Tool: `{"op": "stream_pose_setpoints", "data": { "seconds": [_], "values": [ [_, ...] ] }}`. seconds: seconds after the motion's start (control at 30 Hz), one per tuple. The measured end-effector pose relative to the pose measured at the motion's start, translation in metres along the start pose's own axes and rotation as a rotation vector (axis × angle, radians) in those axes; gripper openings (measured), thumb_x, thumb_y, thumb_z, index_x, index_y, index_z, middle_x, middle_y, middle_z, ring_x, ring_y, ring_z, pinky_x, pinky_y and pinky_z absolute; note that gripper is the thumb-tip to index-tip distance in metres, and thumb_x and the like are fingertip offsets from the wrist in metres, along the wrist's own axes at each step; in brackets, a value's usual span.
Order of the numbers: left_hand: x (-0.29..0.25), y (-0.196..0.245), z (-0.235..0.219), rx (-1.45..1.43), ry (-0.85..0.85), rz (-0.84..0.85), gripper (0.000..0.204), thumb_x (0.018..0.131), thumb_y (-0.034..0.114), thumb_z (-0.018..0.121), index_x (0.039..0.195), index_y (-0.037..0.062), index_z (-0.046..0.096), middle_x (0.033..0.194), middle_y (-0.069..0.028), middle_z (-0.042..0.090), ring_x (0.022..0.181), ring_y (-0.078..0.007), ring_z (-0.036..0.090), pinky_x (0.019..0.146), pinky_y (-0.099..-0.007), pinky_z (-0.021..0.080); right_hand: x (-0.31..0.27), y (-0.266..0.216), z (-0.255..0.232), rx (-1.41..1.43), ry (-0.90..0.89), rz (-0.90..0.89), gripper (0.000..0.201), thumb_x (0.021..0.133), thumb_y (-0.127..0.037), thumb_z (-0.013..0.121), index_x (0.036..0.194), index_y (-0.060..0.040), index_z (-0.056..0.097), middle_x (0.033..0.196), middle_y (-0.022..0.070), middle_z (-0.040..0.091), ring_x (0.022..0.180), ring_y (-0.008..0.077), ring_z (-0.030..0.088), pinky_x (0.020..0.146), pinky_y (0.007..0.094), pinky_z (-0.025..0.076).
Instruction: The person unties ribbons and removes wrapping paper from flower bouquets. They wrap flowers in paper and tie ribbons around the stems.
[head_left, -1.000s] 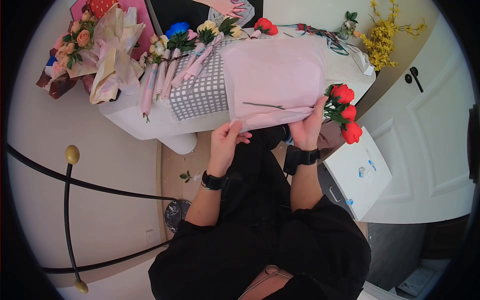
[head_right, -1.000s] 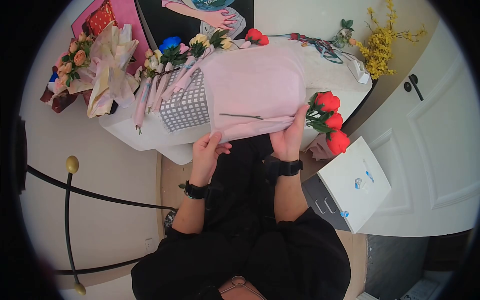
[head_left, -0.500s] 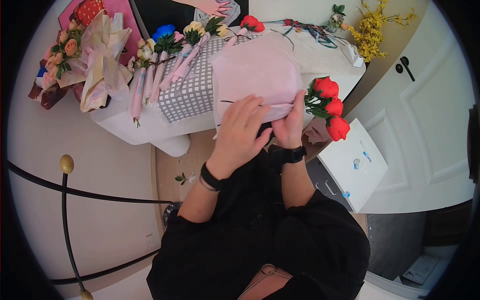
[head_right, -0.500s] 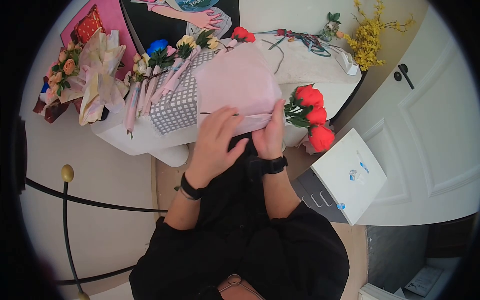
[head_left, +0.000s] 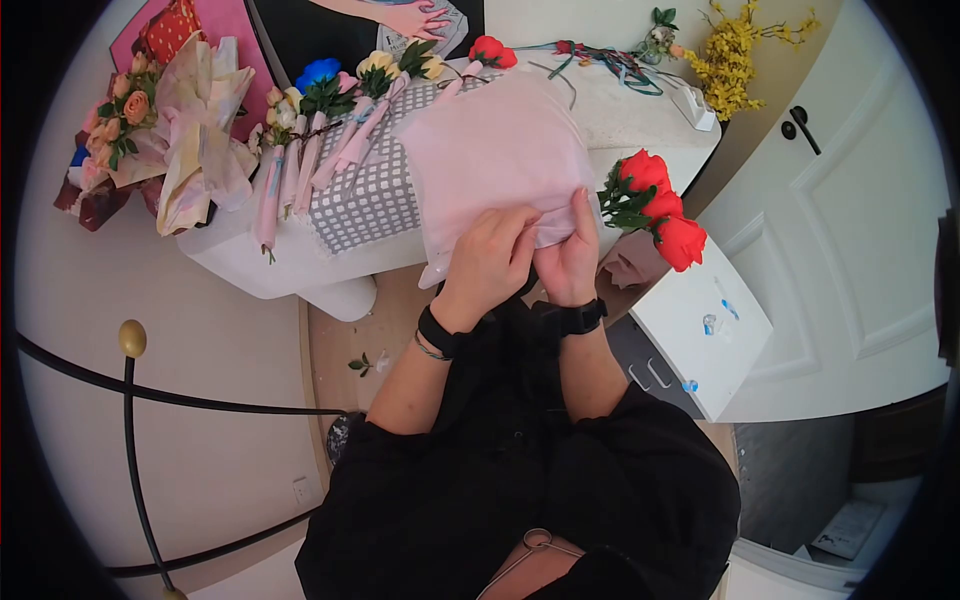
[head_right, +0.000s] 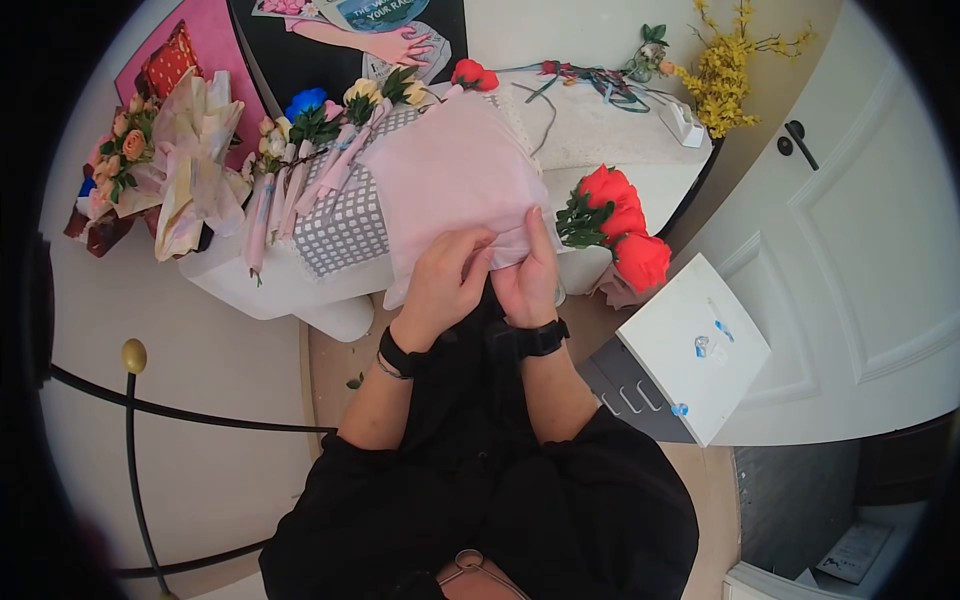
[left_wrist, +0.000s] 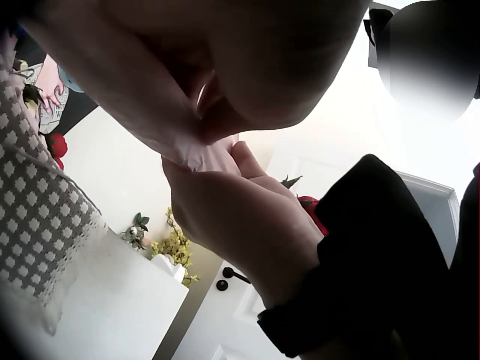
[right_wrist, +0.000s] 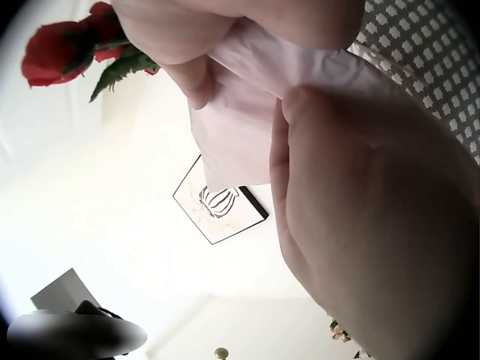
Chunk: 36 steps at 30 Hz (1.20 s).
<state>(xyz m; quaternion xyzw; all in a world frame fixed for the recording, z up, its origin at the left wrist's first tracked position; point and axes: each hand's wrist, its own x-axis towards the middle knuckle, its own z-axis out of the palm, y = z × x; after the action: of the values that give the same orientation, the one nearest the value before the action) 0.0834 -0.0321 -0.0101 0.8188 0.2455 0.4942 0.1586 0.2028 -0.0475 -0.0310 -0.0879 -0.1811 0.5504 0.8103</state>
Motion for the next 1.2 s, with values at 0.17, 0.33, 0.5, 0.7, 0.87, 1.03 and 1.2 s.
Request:
{"op": "stream_pose_setpoints", "data": {
  "seconds": [0.17, 0.33, 0.5, 0.7, 0.87, 1.03, 1.2],
  "values": [
    [0.003, -0.004, -0.003, -0.14, -0.109, -0.214, 0.014, 0.084, 0.006, 0.06, 0.096, -0.0004, 0.061, 0.084, -0.0138, 0.065, 0.076, -0.0248, 0.065, 0.071, -0.0337, 0.051, -0.001, 0.004, -0.004, -0.009, -0.02, 0.016, 0.035, 0.099, -0.028, 0.046, 0.122, -0.0023, 0.051, 0.117, 0.0081, 0.06, 0.109, 0.0194, 0.056, 0.095, 0.0356, 0.044],
    [0.007, -0.004, -0.004, -0.125, -0.099, -0.372, 0.012, 0.084, 0.005, 0.055, 0.094, -0.0003, 0.06, 0.073, -0.0118, 0.064, 0.065, -0.02, 0.062, 0.062, -0.031, 0.049, -0.005, 0.006, 0.002, -0.023, -0.014, 0.051, 0.034, 0.099, -0.026, 0.046, 0.123, -0.0021, 0.05, 0.117, 0.0081, 0.059, 0.109, 0.0198, 0.056, 0.095, 0.0363, 0.044],
    [0.006, -0.005, 0.004, -0.102, 0.03, -0.31, 0.01, 0.084, 0.002, 0.055, 0.093, -0.0002, 0.058, 0.077, -0.0126, 0.063, 0.066, -0.0215, 0.062, 0.061, -0.0318, 0.048, -0.006, 0.006, -0.005, -0.012, -0.025, 0.076, 0.03, 0.096, -0.016, 0.051, 0.122, -0.0019, 0.05, 0.115, 0.0079, 0.059, 0.108, 0.0199, 0.056, 0.095, 0.0367, 0.043],
    [0.01, -0.004, -0.007, 0.062, 0.047, -0.091, 0.01, 0.085, 0.001, 0.055, 0.095, 0.001, 0.057, 0.085, -0.0135, 0.063, 0.078, -0.0302, 0.061, 0.068, -0.0359, 0.047, -0.007, 0.003, -0.004, -0.053, -0.016, 0.118, 0.026, 0.093, -0.01, 0.052, 0.118, -0.0019, 0.052, 0.112, 0.0077, 0.06, 0.106, 0.0206, 0.057, 0.094, 0.0361, 0.044],
    [0.013, 0.014, -0.019, 0.429, -0.136, -0.055, 0.016, 0.079, 0.002, 0.057, 0.095, 0.0038, 0.059, 0.095, -0.011, 0.061, 0.091, -0.0277, 0.058, 0.076, -0.0365, 0.044, -0.01, 0.007, 0.01, 0.019, 0.094, 0.17, 0.024, 0.095, -0.014, 0.05, 0.115, -0.0015, 0.053, 0.109, 0.0079, 0.06, 0.103, 0.0182, 0.058, 0.092, 0.0341, 0.044],
    [-0.006, 0.026, 0.01, 0.361, 0.033, 0.111, 0.031, 0.071, 0.003, 0.057, 0.102, 0.0026, 0.058, 0.105, -0.0099, 0.057, 0.098, -0.0267, 0.055, 0.083, -0.0396, 0.041, -0.002, 0.016, -0.039, 0.041, 0.039, 0.26, 0.02, 0.096, -0.02, 0.049, 0.108, -0.0048, 0.056, 0.105, 0.006, 0.061, 0.099, 0.016, 0.058, 0.089, 0.0317, 0.046],
    [-0.009, 0.018, 0.011, 0.433, 0.051, 0.138, 0.035, 0.07, 0.004, 0.056, 0.105, 0.0003, 0.057, 0.104, -0.01, 0.058, 0.098, -0.0264, 0.055, 0.087, -0.0387, 0.04, -0.012, 0.009, -0.007, 0.0, 0.136, 0.188, 0.021, 0.097, -0.025, 0.049, 0.106, -0.0067, 0.056, 0.102, 0.0052, 0.061, 0.097, 0.0159, 0.058, 0.087, 0.031, 0.046]
  ]
}}
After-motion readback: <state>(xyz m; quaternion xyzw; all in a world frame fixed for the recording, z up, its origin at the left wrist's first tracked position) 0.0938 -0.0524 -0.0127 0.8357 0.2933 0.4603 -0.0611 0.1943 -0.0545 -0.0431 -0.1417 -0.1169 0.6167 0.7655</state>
